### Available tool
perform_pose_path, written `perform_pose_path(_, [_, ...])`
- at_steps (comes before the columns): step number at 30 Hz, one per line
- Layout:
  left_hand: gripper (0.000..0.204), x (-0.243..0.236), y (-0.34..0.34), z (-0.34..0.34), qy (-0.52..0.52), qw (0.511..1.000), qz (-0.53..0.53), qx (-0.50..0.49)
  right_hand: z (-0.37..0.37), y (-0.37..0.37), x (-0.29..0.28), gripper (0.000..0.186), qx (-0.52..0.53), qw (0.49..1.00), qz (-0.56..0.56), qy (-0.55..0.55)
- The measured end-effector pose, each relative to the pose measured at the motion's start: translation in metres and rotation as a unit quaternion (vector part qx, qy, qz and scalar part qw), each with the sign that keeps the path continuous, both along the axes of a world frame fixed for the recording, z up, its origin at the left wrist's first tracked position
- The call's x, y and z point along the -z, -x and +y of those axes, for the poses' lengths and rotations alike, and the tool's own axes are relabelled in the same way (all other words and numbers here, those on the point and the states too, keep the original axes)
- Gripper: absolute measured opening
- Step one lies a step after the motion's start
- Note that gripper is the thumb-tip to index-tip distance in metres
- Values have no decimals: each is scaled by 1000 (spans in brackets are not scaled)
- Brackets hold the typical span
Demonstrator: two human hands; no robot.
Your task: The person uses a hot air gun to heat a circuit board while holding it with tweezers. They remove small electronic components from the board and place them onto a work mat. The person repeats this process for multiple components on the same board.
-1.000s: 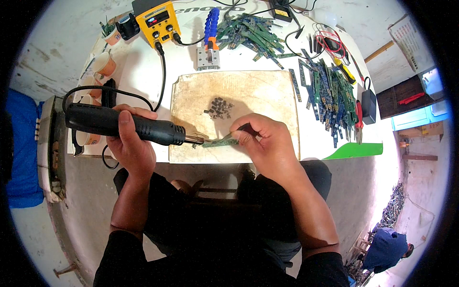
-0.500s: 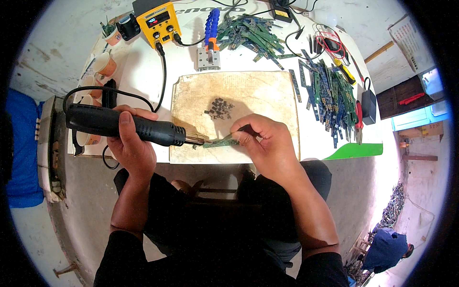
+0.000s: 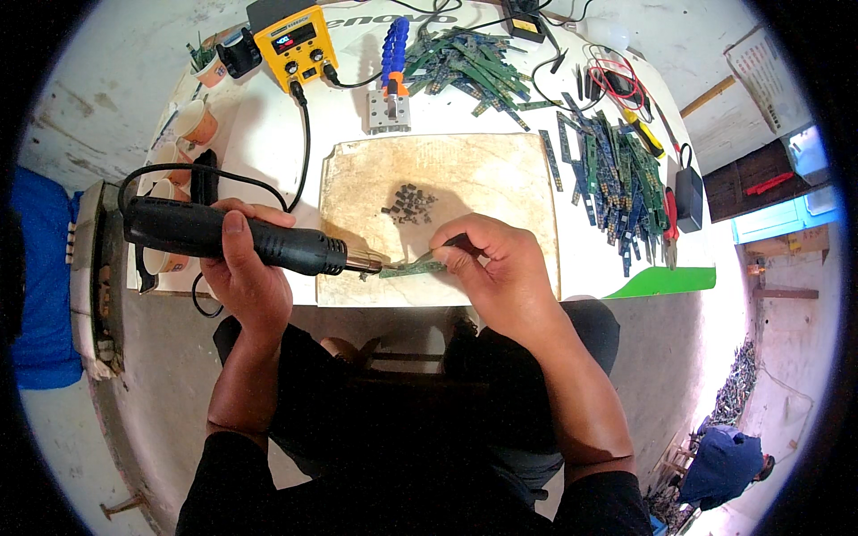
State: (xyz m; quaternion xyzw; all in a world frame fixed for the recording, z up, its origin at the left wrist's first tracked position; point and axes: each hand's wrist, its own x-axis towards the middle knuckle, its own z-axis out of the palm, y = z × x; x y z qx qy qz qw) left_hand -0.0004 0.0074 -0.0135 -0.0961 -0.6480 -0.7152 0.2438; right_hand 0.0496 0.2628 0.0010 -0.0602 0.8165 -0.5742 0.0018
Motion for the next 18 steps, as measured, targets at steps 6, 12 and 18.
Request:
perform_pose_path(6, [23, -3, 0, 2, -4, 1000, -1, 6, 2, 0, 4, 7, -1, 1000, 2, 7])
perform_pose_path(12, [22, -4, -1, -1, -15, 1000, -3, 13, -2, 1, 0, 7, 29, 999, 14, 11])
perform_pose_path(18, [22, -3, 1, 4, -23, 1000, -4, 1, -6, 15, 14, 10, 72, 994, 84, 1])
